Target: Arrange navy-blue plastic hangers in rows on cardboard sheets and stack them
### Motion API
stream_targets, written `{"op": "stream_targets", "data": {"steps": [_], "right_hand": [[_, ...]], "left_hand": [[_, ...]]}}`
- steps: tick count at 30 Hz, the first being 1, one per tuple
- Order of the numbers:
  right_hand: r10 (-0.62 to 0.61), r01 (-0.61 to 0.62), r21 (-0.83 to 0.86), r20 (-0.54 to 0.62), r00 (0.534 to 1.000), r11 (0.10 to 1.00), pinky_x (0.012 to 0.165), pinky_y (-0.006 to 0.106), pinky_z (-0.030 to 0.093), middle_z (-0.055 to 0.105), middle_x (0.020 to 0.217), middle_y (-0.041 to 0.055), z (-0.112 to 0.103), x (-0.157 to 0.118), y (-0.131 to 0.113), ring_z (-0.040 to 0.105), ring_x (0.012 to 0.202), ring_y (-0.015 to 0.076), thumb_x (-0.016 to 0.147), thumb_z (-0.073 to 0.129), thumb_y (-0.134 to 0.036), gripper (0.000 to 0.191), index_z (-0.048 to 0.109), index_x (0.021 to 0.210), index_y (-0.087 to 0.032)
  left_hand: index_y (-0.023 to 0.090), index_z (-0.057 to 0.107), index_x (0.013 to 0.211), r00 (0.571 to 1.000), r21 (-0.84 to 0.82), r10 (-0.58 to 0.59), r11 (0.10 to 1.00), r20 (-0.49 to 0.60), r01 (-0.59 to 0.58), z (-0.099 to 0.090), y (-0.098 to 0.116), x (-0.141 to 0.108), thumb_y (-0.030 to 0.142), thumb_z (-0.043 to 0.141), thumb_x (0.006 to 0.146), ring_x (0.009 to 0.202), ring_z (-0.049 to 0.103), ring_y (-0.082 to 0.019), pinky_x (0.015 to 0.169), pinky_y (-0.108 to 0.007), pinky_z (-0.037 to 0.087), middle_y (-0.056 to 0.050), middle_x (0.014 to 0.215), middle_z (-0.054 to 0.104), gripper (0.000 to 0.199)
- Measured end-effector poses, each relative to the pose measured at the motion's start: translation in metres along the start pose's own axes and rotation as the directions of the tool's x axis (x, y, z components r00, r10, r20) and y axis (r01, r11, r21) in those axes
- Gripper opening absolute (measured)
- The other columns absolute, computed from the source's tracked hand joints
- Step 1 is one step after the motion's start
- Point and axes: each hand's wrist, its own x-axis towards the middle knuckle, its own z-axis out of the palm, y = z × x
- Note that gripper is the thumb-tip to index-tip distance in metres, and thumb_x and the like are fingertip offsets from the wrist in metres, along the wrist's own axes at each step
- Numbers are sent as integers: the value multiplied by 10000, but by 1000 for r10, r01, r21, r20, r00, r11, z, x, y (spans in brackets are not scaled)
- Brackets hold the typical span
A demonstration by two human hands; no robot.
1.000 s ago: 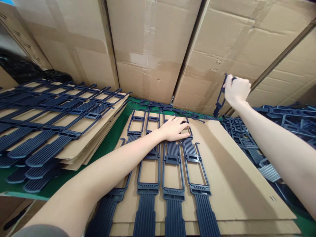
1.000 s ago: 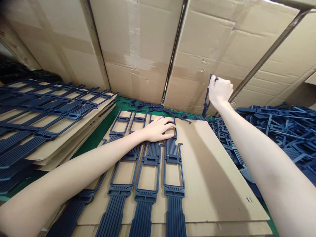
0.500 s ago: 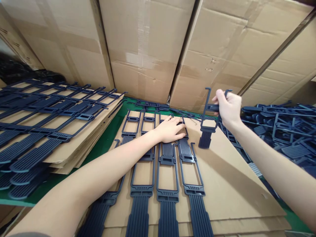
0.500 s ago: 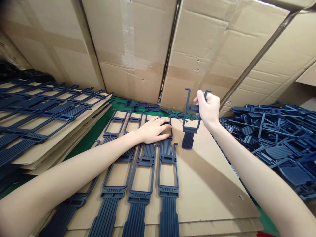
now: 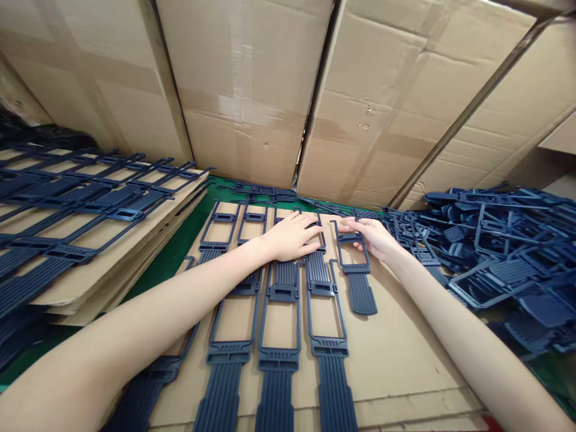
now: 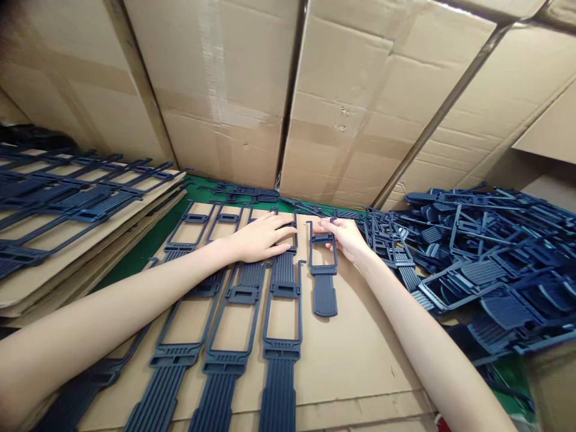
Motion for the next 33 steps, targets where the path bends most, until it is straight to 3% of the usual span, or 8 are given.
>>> {"op": "stream_targets", "data": {"steps": [3,6,11,16,19,26,30,33], "right_hand": [[-60,68,191,-47,997,979,367,183,482,717,922,108,-5,2,3,608,531,115,788,675,-183,195,564,945,-154],[-99,145,342,-148,984,928,536,247,586,703,876,55,-13,4,9,673,717,156,740,673,-103,348,493,1023,-196],[-181,247,358,-209,961,900,708,257,590,672,892,32,-24,7,16,670,790,147,584,726,-41,507,504,1013,-197],[-335,352,80,-174,926,933,829,400,557,683,981,63,-24,10,22,666,800,189,583,779,-216,441,588,980,-187],[-463,441,-174,-116,879,880,950,438,482,685,1002,86,-21,11,26,648,930,225,653,739,-308,318,648,925,-171],[-536,488,-407,-5,844,772,860,441,509,671,1060,90,-18,3,24,642,934,243,758,631,-320,253,649,969,-182],[-625,496,-684,75,777,535,957,490,428,605,1160,124,-17,-1,23,525,1143,299,765,617,-286,255,660,997,-187],[-636,549,-761,241,733,345,1033,489,348,541,1287,112,-12,-3,24,445,1241,281,829,512,-178,342,615,1154,-210]], "left_hand": [[156,513,1290,1000,6,17,1000,-3,-17,1,-2,1,399,413,966,1305,401,-280,1095,-451,279,-150,1413,432,418],[171,513,1280,1000,-2,9,1000,-11,-9,1,-3,2,394,415,965,1296,411,-282,1089,-460,287,-142,1415,429,398],[150,513,1278,1000,2,26,1000,-4,-26,0,-3,2,390,389,975,1297,407,-286,1084,-451,294,-158,1408,429,406],[167,503,1290,1000,-2,19,1000,-7,-19,1,-4,2,405,388,975,1305,399,-286,1093,-465,278,-144,1425,417,411],[175,502,1289,1000,-15,16,1000,-11,-17,2,-6,2,414,383,974,1310,394,-283,1098,-465,273,-136,1434,412,413],[174,507,1289,999,-14,34,999,-21,-35,3,-8,2,415,385,974,1305,399,-280,1092,-457,285,-135,1429,416,415],[165,510,1291,999,-4,31,999,-14,-32,2,-7,3,411,391,974,1303,402,-282,1089,-453,291,-142,1418,427,418],[158,508,1294,999,5,37,999,-12,-37,2,-7,3,410,393,974,1299,406,-283,1088,-450,293,-146,1415,426,423]]}}
